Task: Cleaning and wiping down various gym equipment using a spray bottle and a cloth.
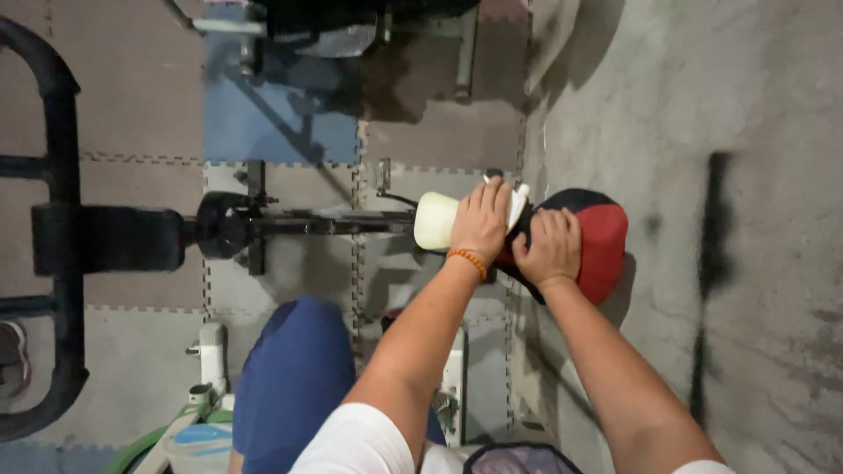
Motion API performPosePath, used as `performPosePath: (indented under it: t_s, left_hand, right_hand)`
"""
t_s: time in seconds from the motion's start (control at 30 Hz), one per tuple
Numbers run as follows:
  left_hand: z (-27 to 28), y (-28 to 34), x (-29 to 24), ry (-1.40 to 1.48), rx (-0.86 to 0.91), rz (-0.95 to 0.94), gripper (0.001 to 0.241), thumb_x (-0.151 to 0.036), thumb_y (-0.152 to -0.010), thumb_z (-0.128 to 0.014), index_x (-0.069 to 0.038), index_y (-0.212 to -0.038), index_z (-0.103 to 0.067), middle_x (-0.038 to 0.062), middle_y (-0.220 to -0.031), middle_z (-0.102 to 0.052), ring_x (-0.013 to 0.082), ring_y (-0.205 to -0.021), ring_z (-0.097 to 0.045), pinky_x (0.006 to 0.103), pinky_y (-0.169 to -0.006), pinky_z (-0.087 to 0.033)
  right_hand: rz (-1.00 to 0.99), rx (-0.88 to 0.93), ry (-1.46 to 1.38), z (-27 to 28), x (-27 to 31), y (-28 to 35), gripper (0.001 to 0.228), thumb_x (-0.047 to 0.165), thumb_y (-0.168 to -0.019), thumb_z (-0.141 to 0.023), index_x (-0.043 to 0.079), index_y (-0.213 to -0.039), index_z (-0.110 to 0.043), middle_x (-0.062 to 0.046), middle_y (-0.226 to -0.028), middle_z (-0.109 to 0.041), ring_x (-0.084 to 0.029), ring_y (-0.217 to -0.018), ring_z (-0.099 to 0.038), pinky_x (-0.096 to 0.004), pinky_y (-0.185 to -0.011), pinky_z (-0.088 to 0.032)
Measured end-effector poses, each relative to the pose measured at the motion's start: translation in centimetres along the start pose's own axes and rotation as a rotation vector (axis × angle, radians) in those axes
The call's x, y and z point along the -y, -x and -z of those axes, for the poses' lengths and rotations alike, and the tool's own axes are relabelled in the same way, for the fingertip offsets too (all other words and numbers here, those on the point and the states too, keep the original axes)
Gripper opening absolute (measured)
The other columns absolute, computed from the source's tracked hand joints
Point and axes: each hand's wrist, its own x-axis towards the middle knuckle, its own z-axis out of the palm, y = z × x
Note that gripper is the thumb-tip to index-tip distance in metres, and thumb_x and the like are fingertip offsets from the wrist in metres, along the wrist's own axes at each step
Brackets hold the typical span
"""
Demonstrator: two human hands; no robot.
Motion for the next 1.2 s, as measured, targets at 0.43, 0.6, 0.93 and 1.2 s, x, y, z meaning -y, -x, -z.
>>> performPosePath:
  t_s: [0.43,0.6,0.93,1.2]
  left_hand:
    - [-0.3,0.3,-0.3,-0.061,-0.048,-0.022,0.035,-0.014,-0.102,-0.042,-0.010,-0.135,-0.053,0.012,-0.133,-0.058,0.0299,-0.116,-0.062,0.0383,-0.088,-0.048]
    - [-0.5,0.8,-0.3,-0.044,-0.079,-0.041,0.035,-0.013,-0.103,-0.041,-0.010,-0.136,-0.052,0.012,-0.133,-0.057,0.0304,-0.116,-0.062,0.0385,-0.089,-0.049]
    - [-1.1,1.8,0.7,0.043,0.002,-0.121,0.043,-0.015,-0.099,-0.045,-0.006,-0.140,-0.049,0.016,-0.135,-0.057,0.0332,-0.115,-0.062,0.0411,-0.090,-0.049]
    - [-0.5,0.5,0.7,0.058,0.040,-0.132,0.051,-0.014,-0.089,-0.056,-0.010,-0.140,-0.049,0.011,-0.136,-0.056,0.0290,-0.117,-0.060,0.0381,-0.086,-0.048]
  right_hand:
    - [-0.011,-0.023,-0.017,0.5,0.3,0.0,0.031,0.037,-0.076,-0.057,0.008,-0.088,-0.061,-0.010,-0.100,-0.065,-0.025,-0.108,-0.064,-0.046,-0.110,-0.043]
    - [-0.020,-0.039,-0.031,0.8,0.7,0.5,0.029,0.032,-0.074,-0.061,0.006,-0.087,-0.062,-0.011,-0.100,-0.066,-0.026,-0.109,-0.065,-0.046,-0.110,-0.043]
    - [-0.023,-0.029,-0.019,1.4,1.2,0.8,0.033,0.035,-0.075,-0.058,0.005,-0.087,-0.064,-0.011,-0.101,-0.067,-0.026,-0.110,-0.065,-0.046,-0.111,-0.043]
    - [-0.053,-0.025,-0.014,1.1,0.7,0.1,0.032,0.036,-0.076,-0.058,0.007,-0.087,-0.063,-0.010,-0.102,-0.066,-0.024,-0.112,-0.064,-0.044,-0.113,-0.042]
